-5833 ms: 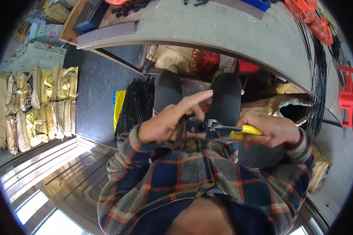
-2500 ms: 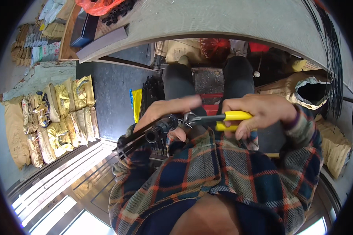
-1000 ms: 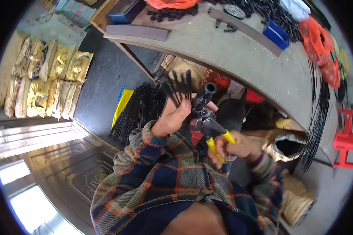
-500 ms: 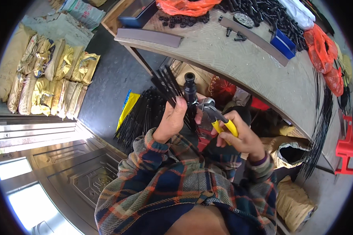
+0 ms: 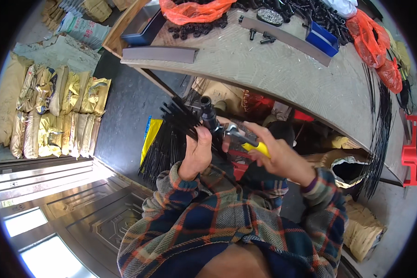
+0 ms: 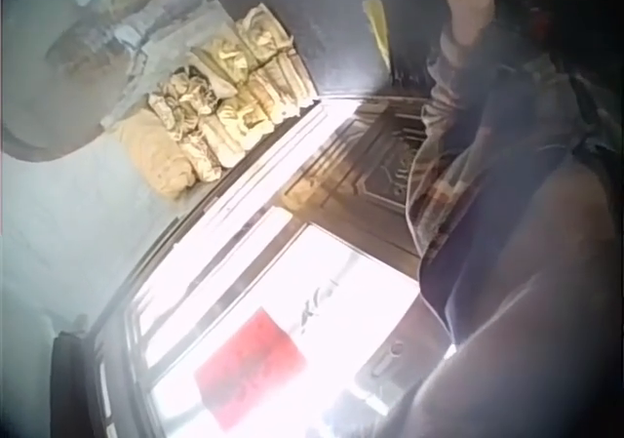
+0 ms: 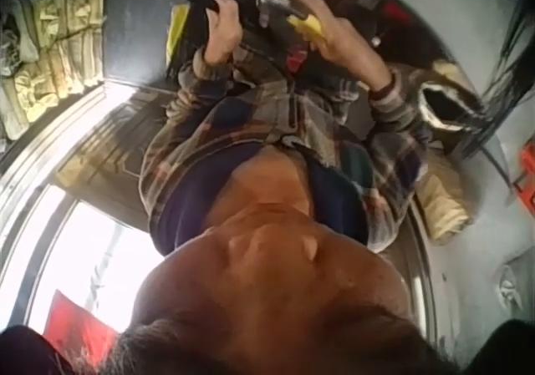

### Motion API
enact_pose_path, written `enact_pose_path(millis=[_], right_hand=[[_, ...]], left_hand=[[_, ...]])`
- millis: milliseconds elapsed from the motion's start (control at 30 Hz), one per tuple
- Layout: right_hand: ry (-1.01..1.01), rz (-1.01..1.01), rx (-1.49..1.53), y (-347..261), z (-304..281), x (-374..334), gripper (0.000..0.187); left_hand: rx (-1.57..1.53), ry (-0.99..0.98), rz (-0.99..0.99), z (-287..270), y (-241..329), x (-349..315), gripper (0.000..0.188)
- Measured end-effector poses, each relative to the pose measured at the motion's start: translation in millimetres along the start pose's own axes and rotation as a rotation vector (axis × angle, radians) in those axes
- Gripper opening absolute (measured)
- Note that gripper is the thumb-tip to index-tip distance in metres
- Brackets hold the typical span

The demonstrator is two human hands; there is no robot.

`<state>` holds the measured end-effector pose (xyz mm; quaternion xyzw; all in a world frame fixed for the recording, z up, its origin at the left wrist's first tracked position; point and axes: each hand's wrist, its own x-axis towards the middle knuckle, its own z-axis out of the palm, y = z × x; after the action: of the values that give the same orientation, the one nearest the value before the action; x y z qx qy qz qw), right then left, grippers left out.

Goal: Assembling electrical components by crimping wires and attaching connectors at a workbench.

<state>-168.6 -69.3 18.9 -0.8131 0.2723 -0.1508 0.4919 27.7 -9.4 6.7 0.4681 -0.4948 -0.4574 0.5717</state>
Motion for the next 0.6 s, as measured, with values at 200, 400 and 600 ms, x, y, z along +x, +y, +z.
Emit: enact_pose_path(millis=[200, 400, 600], right_hand=[[0.146, 0.048, -0.074, 34, 1, 16, 0.029], [0.857, 0.012, -0.2, 79, -130, 118, 0.017], [0.761, 0.385, -0.964, 89, -195, 228, 0.031]], left_hand=[[-0.139, 0.218, -0.04, 4, -24, 15, 0.069], [-0.109, 0.143, 0.034, 2, -70, 18, 0.058], [-0.37, -0.049, -0.136, 11, -54, 23, 0.047]])
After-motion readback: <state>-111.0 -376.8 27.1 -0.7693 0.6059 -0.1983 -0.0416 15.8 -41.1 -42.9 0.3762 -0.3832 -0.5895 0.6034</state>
